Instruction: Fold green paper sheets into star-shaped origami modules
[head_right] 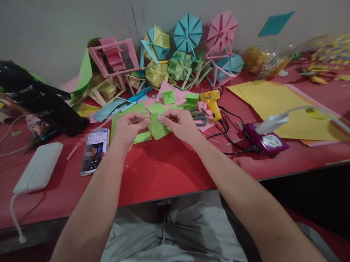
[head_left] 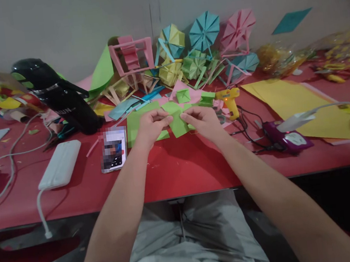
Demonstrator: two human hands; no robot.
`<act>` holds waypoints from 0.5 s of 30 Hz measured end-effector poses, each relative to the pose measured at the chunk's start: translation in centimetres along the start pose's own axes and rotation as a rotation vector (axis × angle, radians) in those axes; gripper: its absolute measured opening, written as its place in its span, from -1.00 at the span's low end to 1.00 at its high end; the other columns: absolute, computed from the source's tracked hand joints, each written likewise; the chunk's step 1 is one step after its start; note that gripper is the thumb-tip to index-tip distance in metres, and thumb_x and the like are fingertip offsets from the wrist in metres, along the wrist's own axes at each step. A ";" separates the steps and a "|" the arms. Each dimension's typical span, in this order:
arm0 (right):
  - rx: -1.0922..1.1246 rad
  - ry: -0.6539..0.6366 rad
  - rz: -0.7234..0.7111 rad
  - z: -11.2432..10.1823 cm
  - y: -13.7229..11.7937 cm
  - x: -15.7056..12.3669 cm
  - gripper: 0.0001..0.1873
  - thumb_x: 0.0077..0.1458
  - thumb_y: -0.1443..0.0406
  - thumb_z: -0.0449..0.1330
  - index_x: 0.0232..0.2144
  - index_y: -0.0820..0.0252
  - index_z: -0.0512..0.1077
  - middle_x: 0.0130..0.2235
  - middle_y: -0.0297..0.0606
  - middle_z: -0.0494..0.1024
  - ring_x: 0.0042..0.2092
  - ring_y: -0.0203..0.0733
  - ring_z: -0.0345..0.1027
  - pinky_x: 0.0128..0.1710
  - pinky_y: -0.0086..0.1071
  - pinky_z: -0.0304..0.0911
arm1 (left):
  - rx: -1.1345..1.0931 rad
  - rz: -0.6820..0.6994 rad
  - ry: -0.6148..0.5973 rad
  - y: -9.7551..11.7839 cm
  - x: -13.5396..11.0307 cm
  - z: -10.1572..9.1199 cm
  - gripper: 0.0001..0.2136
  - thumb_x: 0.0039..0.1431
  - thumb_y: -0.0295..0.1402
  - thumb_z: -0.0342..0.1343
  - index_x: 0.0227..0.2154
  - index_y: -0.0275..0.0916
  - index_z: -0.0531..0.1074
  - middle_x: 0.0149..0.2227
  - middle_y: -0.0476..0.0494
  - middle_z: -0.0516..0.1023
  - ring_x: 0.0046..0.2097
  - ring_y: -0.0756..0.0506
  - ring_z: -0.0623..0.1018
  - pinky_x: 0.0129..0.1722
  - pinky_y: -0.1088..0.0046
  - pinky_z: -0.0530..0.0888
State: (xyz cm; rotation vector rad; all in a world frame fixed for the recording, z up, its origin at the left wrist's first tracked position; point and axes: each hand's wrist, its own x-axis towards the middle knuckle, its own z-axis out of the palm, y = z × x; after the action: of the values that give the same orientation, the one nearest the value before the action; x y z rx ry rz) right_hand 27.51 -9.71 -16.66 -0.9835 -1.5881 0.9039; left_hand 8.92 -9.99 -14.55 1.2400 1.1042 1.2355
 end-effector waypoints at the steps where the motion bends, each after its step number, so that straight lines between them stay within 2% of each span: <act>1: -0.040 0.005 -0.022 0.0 0.0 0.0 -0.55 0.06 -0.09 0.32 -0.48 0.17 0.48 -0.52 -0.34 0.41 -0.48 -0.30 0.17 -0.47 -0.35 0.10 | 0.006 -0.018 -0.006 0.1 0.0 0.0 -0.74 -0.18 -0.32 0.44 -0.50 -0.26 0.46 -0.46 -0.02 0.53 -0.36 -0.01 0.53 -0.26 0.36 0.58; 4: -0.158 -0.012 -0.086 -0.2 -0.3 0.0 -0.57 0.12 -0.05 0.27 -0.50 0.17 0.42 -0.53 -0.33 0.38 -0.48 -0.31 0.13 -0.45 -0.33 0.08 | 0.069 -0.049 -0.067 0.2 -0.3 0.1 -0.81 -0.12 -0.35 0.38 -0.50 -0.25 0.45 -0.47 0.00 0.51 -0.38 0.00 0.50 -0.33 0.42 0.55; 8: -0.251 -0.064 -0.111 -0.2 -0.7 -0.2 -0.57 0.17 -0.04 0.23 -0.51 0.17 0.41 -0.51 -0.32 0.40 -0.46 -0.30 0.14 -0.41 -0.33 0.11 | 0.190 0.054 -0.125 -0.1 -0.2 0.1 -0.83 -0.03 -0.28 0.32 -0.49 -0.25 0.48 -0.48 -0.01 0.49 -0.39 0.00 0.47 -0.37 0.47 0.47; 12: -0.208 -0.090 -0.095 0.2 -0.7 -0.2 -0.52 0.17 -0.11 0.20 -0.46 0.17 0.45 -0.49 -0.30 0.44 -0.46 -0.28 0.18 -0.42 -0.34 0.13 | 0.228 0.158 -0.049 -0.7 0.5 -0.2 -0.83 -0.03 -0.32 0.29 -0.55 -0.23 0.42 -0.51 -0.01 0.47 -0.41 0.01 0.44 -0.37 0.46 0.43; 15: -0.246 -0.107 -0.095 0.2 -0.6 -0.2 -0.51 0.18 -0.11 0.18 -0.49 0.16 0.44 -0.50 -0.30 0.44 -0.46 -0.27 0.19 -0.40 -0.33 0.15 | 0.212 0.169 -0.011 -0.9 0.8 -0.2 -0.84 -0.02 -0.37 0.24 -0.57 -0.22 0.37 -0.54 0.02 0.42 -0.44 0.02 0.40 -0.40 0.47 0.39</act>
State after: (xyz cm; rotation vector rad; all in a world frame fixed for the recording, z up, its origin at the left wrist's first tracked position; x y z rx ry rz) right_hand 27.21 -10.14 -16.22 -1.0334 -1.8531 0.7175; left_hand 8.80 -9.15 -15.40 1.5249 1.1642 1.2589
